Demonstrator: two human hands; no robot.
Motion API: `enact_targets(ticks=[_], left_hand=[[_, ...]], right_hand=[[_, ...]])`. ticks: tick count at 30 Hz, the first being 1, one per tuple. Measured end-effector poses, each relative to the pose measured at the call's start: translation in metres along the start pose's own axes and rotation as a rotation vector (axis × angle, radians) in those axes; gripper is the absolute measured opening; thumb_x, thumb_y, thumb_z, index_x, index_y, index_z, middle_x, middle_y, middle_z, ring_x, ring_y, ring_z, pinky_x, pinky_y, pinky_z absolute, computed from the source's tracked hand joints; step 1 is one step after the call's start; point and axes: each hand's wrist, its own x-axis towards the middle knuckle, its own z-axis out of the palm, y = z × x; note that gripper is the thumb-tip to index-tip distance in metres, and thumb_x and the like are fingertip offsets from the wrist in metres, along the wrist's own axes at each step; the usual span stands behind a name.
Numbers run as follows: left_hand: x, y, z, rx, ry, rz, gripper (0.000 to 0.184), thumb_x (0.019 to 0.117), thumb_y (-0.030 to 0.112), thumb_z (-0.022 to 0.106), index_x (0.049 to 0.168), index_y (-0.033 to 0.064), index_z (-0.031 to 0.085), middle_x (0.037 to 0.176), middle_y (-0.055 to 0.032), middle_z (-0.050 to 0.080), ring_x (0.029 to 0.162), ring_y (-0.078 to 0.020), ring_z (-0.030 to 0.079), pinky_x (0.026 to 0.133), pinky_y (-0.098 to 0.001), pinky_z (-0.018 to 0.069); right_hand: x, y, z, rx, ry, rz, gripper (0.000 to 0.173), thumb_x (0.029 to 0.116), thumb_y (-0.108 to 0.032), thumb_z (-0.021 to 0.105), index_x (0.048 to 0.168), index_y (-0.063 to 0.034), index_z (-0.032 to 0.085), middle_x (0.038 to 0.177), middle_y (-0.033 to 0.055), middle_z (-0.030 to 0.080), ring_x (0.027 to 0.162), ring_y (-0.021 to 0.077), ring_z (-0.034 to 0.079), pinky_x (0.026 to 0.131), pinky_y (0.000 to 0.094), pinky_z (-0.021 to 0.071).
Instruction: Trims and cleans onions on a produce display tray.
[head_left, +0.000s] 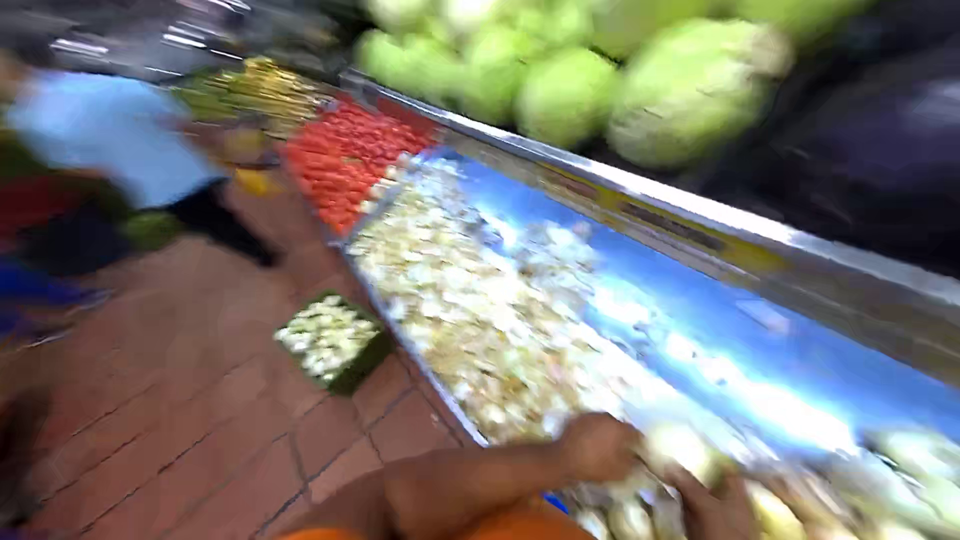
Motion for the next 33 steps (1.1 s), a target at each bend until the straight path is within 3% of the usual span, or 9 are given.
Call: enact_targets(ticks=[3, 7, 10, 12, 14, 19, 24, 29, 33], left_hand=[[0.017, -0.006, 0.002, 0.115, -0.068, 0.220, 0.026, 0.1020, 0.024, 0.058, 0.110, 0.0051, 0.074, 0.103, -0.0167, 0.074, 0.105, -0.0339, 0.070, 0.097, -0.0585, 0.0526], [0.017, -0.008, -0.006, 0.317, -0.231, 0.580, 0.029, 0.1068, 0.027, 0.050, 0.110, 0.0133, 0.076, 0.100, -0.0074, 0.074, 0.101, -0.0261, 0.070, 0.094, -0.0526, 0.0536], [0.030, -0.029, -0.003, 0.372, 0.042, 0.491, 0.035, 0.1051, 0.038, 0.055, 0.115, 0.0106, 0.074, 0.109, -0.0094, 0.074, 0.106, -0.0279, 0.069, 0.099, -0.0516, 0.0524], [0.048, -0.048, -0.010, 0.409, 0.072, 0.274, 0.053, 0.1010, 0.048, 0.060, 0.138, 0.0103, 0.062, 0.140, -0.0162, 0.060, 0.130, -0.0374, 0.055, 0.111, -0.0609, 0.0404], [0.058, -0.067, -0.018, 0.358, 0.060, 0.183, 0.048, 0.1005, 0.042, 0.063, 0.141, 0.0166, 0.062, 0.152, -0.0141, 0.050, 0.141, -0.0384, 0.045, 0.115, -0.0647, 0.0332], [0.023, -0.112, -0.031, 0.129, -0.119, -0.008, 0.040, 0.1075, 0.039, 0.052, 0.111, 0.0049, 0.073, 0.112, -0.0159, 0.071, 0.106, -0.0337, 0.068, 0.097, -0.0613, 0.0510], [-0.011, -0.207, -0.007, -0.007, -0.340, -0.112, 0.036, 0.1052, 0.029, 0.056, 0.134, 0.0077, 0.062, 0.125, -0.0184, 0.067, 0.109, -0.0352, 0.068, 0.097, -0.0612, 0.0520], [-0.046, -0.266, -0.009, -0.078, -0.419, -0.189, 0.038, 0.1038, 0.031, 0.058, 0.131, 0.0041, 0.062, 0.122, -0.0181, 0.068, 0.104, -0.0302, 0.070, 0.095, -0.0539, 0.0550], [-0.058, -0.275, -0.010, -0.092, -0.406, -0.216, 0.037, 0.1041, 0.031, 0.059, 0.131, 0.0060, 0.063, 0.122, -0.0155, 0.069, 0.106, -0.0285, 0.069, 0.096, -0.0542, 0.0537]], right_hand=[[0.012, 0.013, -0.013, 0.008, 0.113, 0.009, 0.084, 0.0769, -0.035, 0.083, 0.144, -0.0029, 0.045, 0.119, 0.0122, 0.068, 0.098, 0.0185, 0.070, 0.082, 0.0398, 0.0620], [-0.011, 0.022, -0.054, -0.012, 0.275, 0.106, 0.078, 0.0835, -0.043, 0.079, 0.143, -0.0056, 0.046, 0.110, 0.0139, 0.068, 0.078, 0.0221, 0.067, 0.064, 0.0437, 0.0577], [-0.060, 0.036, -0.094, 0.087, 0.406, 0.191, 0.063, 0.0862, -0.049, 0.070, 0.132, -0.0122, 0.048, 0.073, 0.0036, 0.060, 0.041, 0.0097, 0.045, 0.037, 0.0272, 0.0423], [-0.104, 0.046, -0.113, 0.154, 0.439, 0.267, 0.059, 0.0878, -0.048, 0.067, 0.133, -0.0151, 0.047, 0.064, 0.0012, 0.057, 0.036, 0.0076, 0.042, 0.033, 0.0240, 0.0392], [-0.153, 0.060, -0.120, 0.195, 0.491, 0.355, 0.052, 0.0901, -0.048, 0.064, 0.129, -0.0176, 0.047, 0.059, -0.0007, 0.054, 0.034, 0.0063, 0.039, 0.032, 0.0230, 0.0375], [-0.253, 0.116, -0.104, 0.331, 0.820, 0.736, 0.044, 0.1069, -0.052, 0.042, 0.130, -0.0171, 0.055, 0.081, 0.0051, 0.068, 0.041, 0.0054, 0.036, 0.037, 0.0230, 0.0325], [-0.350, 0.177, -0.096, 0.335, 1.341, 0.914, 0.065, 0.0999, -0.063, 0.054, 0.145, -0.0161, 0.048, 0.100, 0.0105, 0.068, 0.050, 0.0098, 0.040, 0.045, 0.0285, 0.0350], [-0.349, 0.144, -0.026, -0.040, 0.763, 1.143, 0.070, 0.1000, -0.070, 0.044, 0.136, -0.0123, 0.061, 0.098, 0.0115, 0.067, 0.061, 0.0178, 0.053, 0.057, 0.0382, 0.0475], [-0.286, 0.117, 0.013, 0.032, 0.556, 1.007, 0.072, 0.1050, -0.068, 0.026, 0.135, -0.0123, 0.059, 0.082, 0.0066, 0.063, 0.050, 0.0149, 0.049, 0.047, 0.0327, 0.0459]])
